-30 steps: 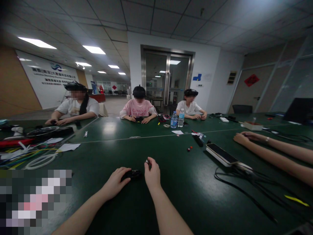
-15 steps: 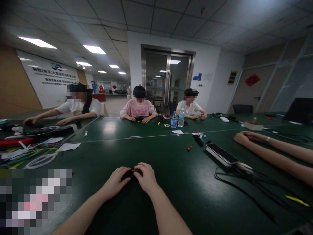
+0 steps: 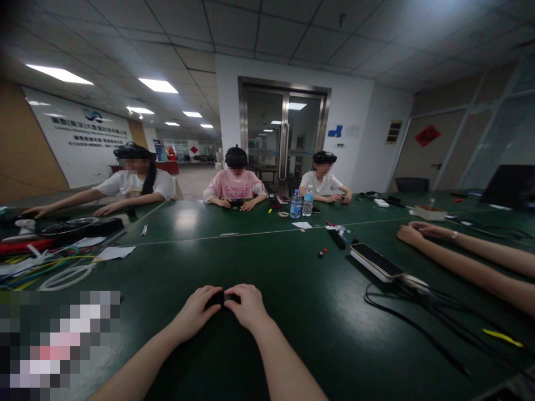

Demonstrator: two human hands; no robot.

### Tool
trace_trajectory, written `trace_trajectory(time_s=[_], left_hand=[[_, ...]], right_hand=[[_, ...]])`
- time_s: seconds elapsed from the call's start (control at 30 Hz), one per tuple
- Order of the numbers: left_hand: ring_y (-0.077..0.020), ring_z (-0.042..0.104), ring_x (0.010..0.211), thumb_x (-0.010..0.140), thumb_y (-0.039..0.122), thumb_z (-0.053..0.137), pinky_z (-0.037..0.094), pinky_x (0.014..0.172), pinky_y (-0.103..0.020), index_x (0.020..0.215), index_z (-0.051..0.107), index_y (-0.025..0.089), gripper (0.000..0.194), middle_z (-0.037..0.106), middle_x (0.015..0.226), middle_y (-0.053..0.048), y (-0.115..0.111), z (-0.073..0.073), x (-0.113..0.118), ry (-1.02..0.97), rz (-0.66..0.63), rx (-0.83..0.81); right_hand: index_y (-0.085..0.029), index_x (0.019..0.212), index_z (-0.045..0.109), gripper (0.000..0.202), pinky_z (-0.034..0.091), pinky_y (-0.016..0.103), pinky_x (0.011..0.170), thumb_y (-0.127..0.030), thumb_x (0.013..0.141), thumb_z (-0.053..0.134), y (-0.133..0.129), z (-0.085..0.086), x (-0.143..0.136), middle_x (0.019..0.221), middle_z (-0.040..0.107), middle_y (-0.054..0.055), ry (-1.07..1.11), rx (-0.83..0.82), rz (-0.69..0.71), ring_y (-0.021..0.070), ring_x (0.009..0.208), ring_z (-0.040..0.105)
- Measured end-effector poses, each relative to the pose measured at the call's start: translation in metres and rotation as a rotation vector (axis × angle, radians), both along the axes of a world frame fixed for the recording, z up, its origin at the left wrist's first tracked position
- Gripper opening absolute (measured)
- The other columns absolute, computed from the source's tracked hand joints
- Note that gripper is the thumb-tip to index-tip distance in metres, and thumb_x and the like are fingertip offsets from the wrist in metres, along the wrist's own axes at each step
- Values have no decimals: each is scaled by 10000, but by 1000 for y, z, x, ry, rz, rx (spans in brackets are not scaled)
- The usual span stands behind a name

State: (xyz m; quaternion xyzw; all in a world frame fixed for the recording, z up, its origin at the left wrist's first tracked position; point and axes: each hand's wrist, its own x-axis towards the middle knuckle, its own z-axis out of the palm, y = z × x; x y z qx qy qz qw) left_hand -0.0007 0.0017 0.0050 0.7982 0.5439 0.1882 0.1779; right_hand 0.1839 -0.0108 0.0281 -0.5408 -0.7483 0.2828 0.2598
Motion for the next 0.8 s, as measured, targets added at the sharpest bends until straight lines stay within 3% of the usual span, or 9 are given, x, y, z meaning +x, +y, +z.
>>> trace_trajectory(time_s=[0.8], left_hand=[[-227, 473, 1118, 789, 334, 465, 355, 964, -372, 1189, 519, 199, 425, 552, 1173, -74, 0, 1, 1, -1, -7, 31]], right_hand=[[-339, 1048, 615, 285, 321, 375, 969, -320, 768, 569, 2, -5, 2, 1140, 593, -31, -3, 4, 19, 200, 1130, 466]])
